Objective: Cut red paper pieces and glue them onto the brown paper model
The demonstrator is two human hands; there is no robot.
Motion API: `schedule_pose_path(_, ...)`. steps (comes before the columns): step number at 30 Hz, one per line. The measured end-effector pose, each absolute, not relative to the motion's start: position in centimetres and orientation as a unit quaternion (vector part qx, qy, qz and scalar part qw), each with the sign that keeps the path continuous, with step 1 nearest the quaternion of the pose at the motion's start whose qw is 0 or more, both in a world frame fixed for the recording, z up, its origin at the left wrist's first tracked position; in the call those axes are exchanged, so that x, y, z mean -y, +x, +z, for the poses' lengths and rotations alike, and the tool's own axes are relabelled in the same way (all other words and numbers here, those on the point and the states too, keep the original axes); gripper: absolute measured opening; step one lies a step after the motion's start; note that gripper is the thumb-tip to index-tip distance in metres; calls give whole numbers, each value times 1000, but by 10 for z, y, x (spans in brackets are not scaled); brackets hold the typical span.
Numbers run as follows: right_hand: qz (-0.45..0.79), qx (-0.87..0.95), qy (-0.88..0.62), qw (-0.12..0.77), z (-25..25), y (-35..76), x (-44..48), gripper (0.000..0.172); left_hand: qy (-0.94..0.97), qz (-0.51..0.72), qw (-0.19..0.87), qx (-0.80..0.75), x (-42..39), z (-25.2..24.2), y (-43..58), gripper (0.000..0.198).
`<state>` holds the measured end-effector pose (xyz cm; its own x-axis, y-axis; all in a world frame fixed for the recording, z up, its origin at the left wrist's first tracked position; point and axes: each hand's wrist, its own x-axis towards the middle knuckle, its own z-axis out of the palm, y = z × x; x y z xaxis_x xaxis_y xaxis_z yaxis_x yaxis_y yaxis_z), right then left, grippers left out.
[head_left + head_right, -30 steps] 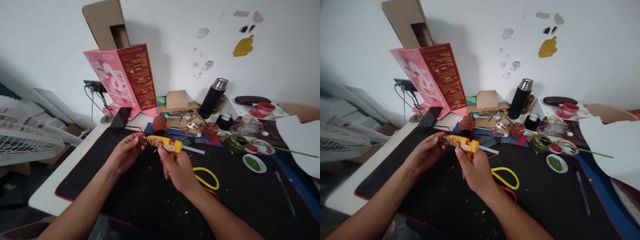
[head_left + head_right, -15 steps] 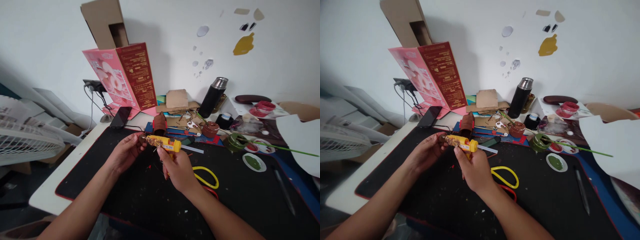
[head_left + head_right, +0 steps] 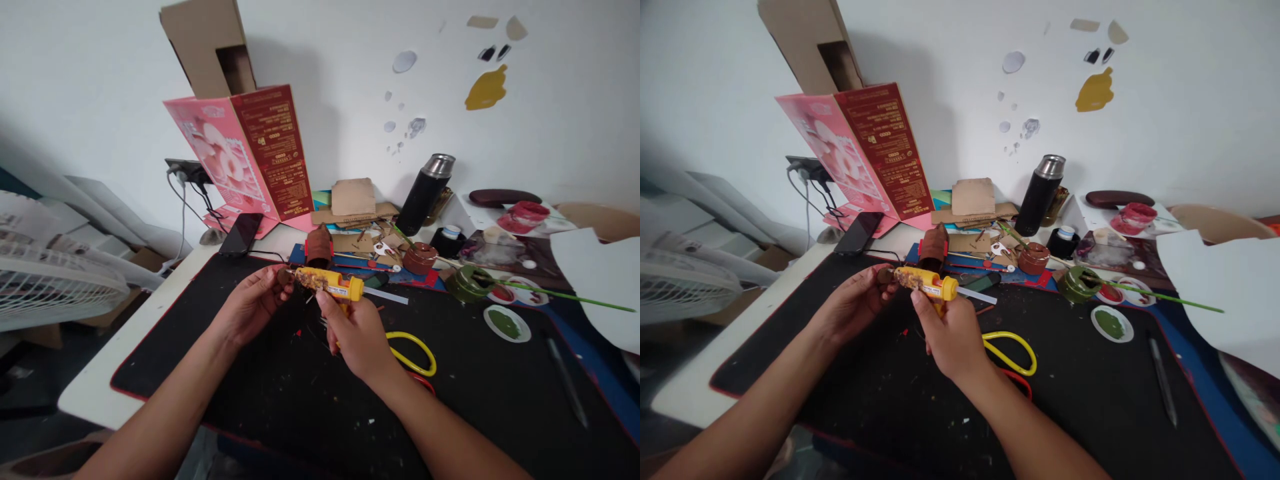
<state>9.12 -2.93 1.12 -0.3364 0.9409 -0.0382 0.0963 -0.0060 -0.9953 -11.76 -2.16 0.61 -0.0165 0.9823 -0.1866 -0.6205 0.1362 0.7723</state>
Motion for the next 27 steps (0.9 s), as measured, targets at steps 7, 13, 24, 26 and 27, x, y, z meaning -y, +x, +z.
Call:
schedule_pose_path(7, 548, 606, -438, 374, 14, 92, 29, 62, 249, 609, 655, -370, 21, 6, -118, 47)
schedule_pose_path(13, 537, 621, -436, 369, 12, 92, 29, 58, 242, 614, 655, -367, 20, 5, -120, 48)
schedule_pose_path(24, 522, 630, -435, 375, 15, 93, 30, 61, 249, 609, 653, -375, 21, 6, -118, 49)
schedule_pose_path(26, 522, 629, -436, 377, 14, 94, 29, 61, 249, 606, 653, -378, 21, 7, -118, 50)
schedule_pose_path(27, 523, 628, -437, 376, 14, 94, 29, 60, 250, 605, 654, -379, 22, 7, -118, 50)
